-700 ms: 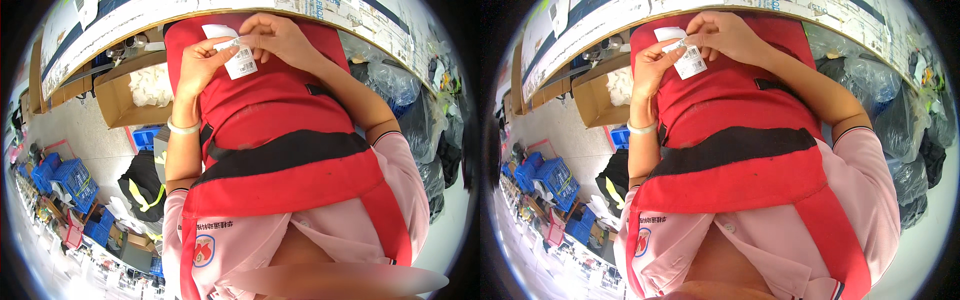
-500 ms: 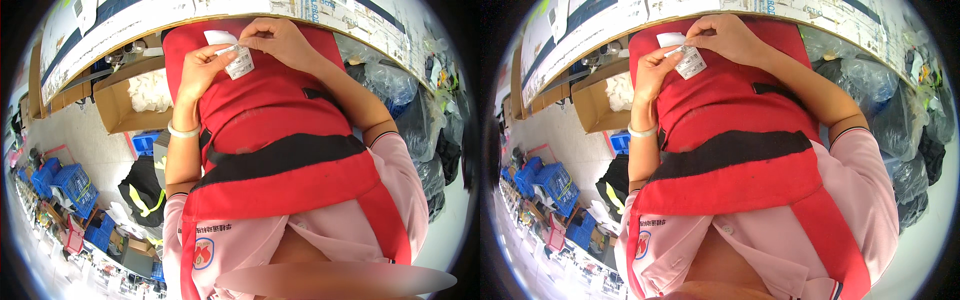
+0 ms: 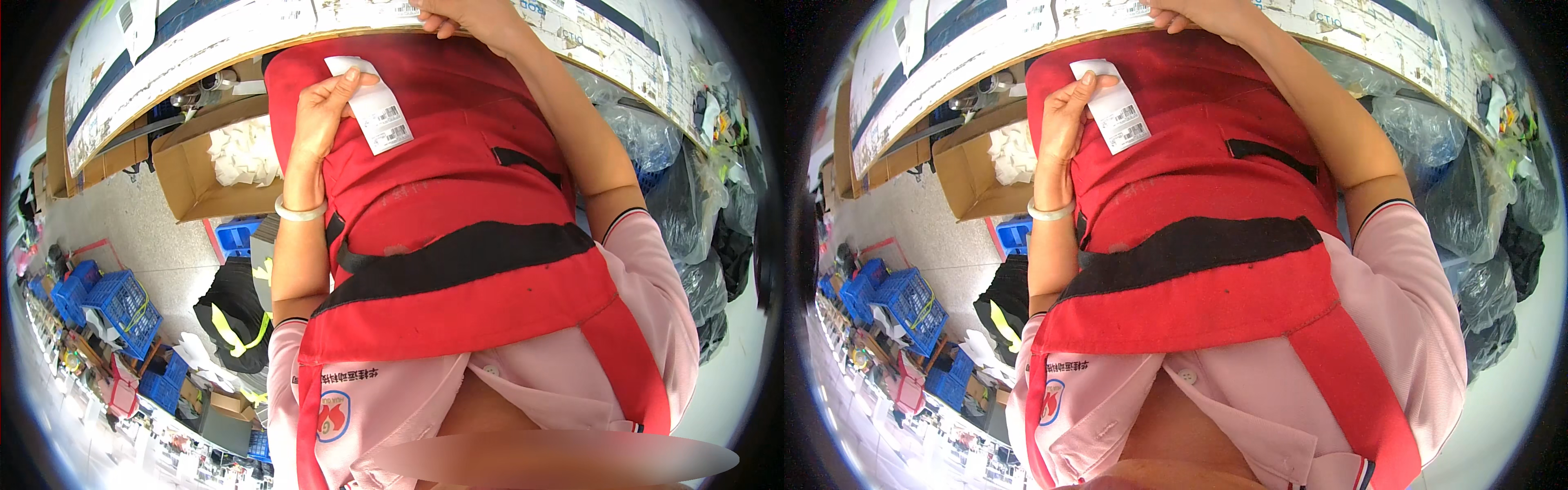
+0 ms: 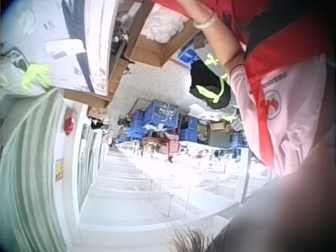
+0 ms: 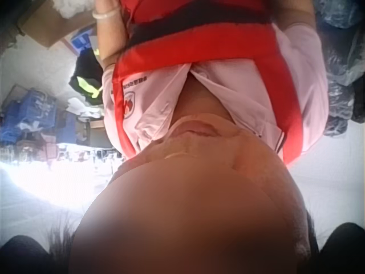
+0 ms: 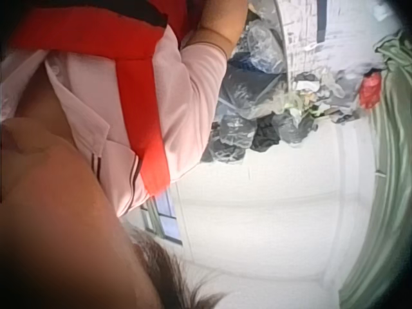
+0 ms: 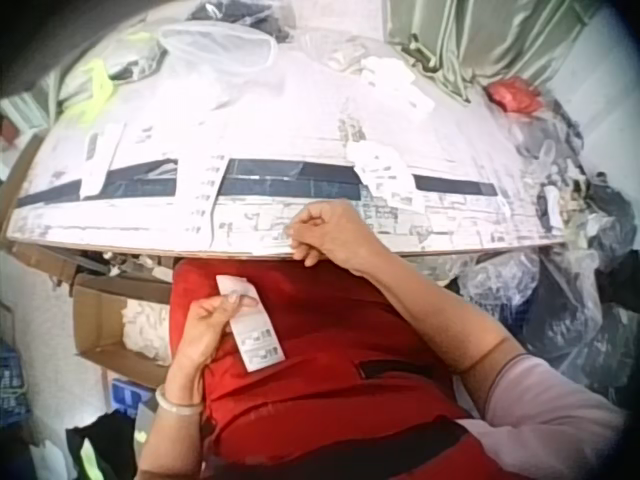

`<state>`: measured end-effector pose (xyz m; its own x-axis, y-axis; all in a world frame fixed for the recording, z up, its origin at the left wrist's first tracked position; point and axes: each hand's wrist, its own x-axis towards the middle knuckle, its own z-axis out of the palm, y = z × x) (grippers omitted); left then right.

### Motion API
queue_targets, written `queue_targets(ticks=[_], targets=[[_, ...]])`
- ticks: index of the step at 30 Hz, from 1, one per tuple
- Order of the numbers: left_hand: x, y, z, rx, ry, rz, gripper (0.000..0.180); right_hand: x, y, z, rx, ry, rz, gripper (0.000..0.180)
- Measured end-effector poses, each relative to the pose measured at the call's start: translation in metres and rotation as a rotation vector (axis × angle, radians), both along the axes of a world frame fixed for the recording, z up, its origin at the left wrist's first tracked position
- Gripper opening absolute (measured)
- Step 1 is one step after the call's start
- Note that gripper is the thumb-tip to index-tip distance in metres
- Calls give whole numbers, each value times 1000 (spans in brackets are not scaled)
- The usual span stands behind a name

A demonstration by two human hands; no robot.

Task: Inspecting and sorting garment labels or tags at a workbench.

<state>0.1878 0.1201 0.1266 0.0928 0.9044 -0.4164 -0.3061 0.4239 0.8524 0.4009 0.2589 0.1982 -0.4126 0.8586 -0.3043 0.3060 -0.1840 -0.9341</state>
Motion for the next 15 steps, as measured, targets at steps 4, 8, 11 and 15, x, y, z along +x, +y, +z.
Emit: queue_targets(ticks=[4,8,11,15], targets=[[0,1,0,2,-24,-2,35,0,2,-5,-17,-10,-2,17],[0,0,1,0,-15,6,34,0,3,-8,-24,3,14,17],[0,0,0,1,-23,0,33,-1,2,-7,-26,9,-2,17],[0,0,1,-1,-10,-1,33,-2,2,-5,-6,-30,9,17]])
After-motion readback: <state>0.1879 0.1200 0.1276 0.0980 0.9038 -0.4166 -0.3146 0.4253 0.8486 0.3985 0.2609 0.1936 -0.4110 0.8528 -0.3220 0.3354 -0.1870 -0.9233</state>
